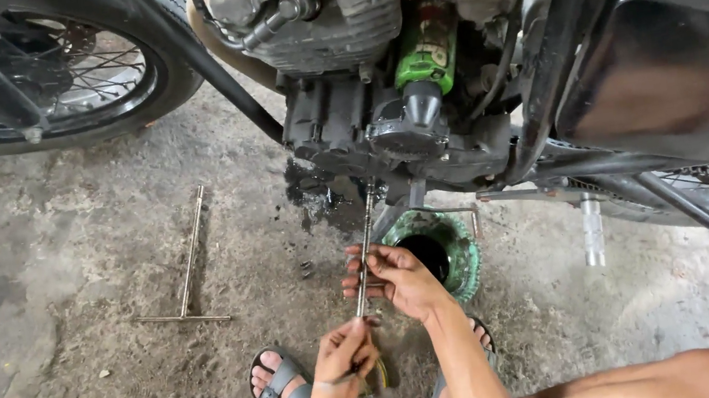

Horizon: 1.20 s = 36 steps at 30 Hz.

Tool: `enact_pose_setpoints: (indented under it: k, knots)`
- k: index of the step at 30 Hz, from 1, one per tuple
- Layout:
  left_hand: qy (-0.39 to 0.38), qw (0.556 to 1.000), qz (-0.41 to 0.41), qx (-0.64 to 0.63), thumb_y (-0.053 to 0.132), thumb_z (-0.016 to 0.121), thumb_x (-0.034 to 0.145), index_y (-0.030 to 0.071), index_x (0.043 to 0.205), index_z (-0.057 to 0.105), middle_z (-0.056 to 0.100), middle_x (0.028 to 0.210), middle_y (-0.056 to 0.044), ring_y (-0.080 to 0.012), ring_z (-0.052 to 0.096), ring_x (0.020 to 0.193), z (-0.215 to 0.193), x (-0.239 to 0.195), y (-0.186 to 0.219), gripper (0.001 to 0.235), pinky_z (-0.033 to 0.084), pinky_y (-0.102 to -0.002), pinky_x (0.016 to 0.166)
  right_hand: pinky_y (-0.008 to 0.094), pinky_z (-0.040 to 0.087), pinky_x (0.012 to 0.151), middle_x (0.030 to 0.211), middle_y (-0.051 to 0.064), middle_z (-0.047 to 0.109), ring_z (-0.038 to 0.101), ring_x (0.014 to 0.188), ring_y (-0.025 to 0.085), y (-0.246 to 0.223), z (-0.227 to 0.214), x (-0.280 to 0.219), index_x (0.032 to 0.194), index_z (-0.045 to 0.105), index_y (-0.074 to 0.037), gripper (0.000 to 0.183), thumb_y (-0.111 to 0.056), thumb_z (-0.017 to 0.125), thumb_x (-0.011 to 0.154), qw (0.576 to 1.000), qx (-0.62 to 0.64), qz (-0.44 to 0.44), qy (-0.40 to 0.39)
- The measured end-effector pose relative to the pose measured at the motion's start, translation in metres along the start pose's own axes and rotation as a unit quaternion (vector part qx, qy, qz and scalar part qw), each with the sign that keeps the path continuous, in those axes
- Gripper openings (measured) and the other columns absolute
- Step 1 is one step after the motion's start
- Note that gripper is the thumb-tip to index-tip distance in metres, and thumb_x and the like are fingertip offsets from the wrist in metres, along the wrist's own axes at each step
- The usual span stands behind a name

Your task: The person sits on the floor and uses pliers to remove a drain plug from the motorcycle engine, allowing oil to drain into a green container. They then use a T-handle wrench to tighten the plug back into place.

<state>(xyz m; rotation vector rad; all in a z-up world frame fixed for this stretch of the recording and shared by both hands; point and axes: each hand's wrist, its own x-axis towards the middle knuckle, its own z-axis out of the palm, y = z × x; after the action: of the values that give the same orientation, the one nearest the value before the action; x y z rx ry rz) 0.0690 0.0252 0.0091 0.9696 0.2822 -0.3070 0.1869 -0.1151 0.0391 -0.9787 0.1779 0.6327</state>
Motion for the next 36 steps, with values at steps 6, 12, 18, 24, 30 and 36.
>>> enact_pose_setpoints:
  k: [6,12,18,24,30,36]
  knots:
    - [-0.042,0.928,-0.108,-0.353,0.039,0.056,0.098,-0.003,0.128,0.054,0.03,0.074,0.0,-0.015,0.03,0.067,0.001,-0.001,-0.013,0.052,0.028,-0.031,0.064,0.044,0.067,0.082,0.097,0.017,0.07,0.075,0.088,0.032,0.016,-0.029,0.017,0.117,0.065,0.006,0.019,0.004,0.054,0.101,1.0,0.013,0.017,0.009]
    - [0.149,0.932,0.033,-0.329,0.025,0.063,0.1,0.011,0.103,0.061,0.063,0.088,-0.002,-0.0165,0.061,0.078,-0.051,-0.005,-0.009,0.015,0.048,-0.027,0.075,0.039,0.068,0.072,0.092,0.015,0.069,0.076,0.081,0.031,0.015,-0.033,0.018,0.114,0.064,0.001,0.014,-0.002,0.058,0.101,1.0,-0.023,0.002,-0.02]
    - [0.392,0.867,0.241,0.188,0.02,0.06,0.102,0.008,0.108,0.064,0.064,0.096,-0.004,-0.0127,0.062,0.087,-0.012,-0.062,0.136,0.014,0.053,-0.026,0.082,0.039,0.068,0.068,0.087,0.012,0.068,0.076,0.078,0.028,0.017,-0.024,0.021,0.106,0.065,-0.002,0.014,-0.012,0.068,0.097,0.998,-0.043,-0.036,-0.035]
    - [-0.035,0.795,0.145,0.588,0.048,0.07,0.09,0.006,0.126,0.061,0.08,0.098,-0.01,-0.0281,0.077,0.088,0.036,-0.028,0.176,0.056,0.058,-0.045,0.08,0.052,0.065,0.063,0.084,0.016,0.071,0.076,0.073,0.029,0.017,-0.007,0.018,0.109,0.065,-0.001,0.018,-0.013,0.07,0.096,0.993,-0.034,-0.1,0.051]
    - [-0.286,0.621,0.094,0.724,0.053,0.063,0.096,0.001,0.116,0.06,0.079,0.092,-0.013,-0.0309,0.077,0.08,0.0,0.001,0.191,0.056,0.06,-0.042,0.073,0.05,0.065,0.058,0.08,0.013,0.071,0.072,0.069,0.025,0.041,0.006,0.015,0.088,0.067,-0.007,0.022,-0.024,0.081,0.09,0.997,-0.025,-0.048,0.063]
    - [-0.319,0.677,-0.202,0.631,0.053,0.063,0.095,0.01,0.118,0.068,0.082,0.102,-0.012,-0.0306,0.076,0.099,0.0,0.038,0.176,0.049,0.058,-0.043,0.091,0.047,0.066,0.055,0.075,0.01,0.066,0.069,0.062,0.024,0.009,0.029,0.0,0.082,0.066,-0.006,0.025,-0.021,0.086,0.084,0.995,-0.019,-0.057,0.082]
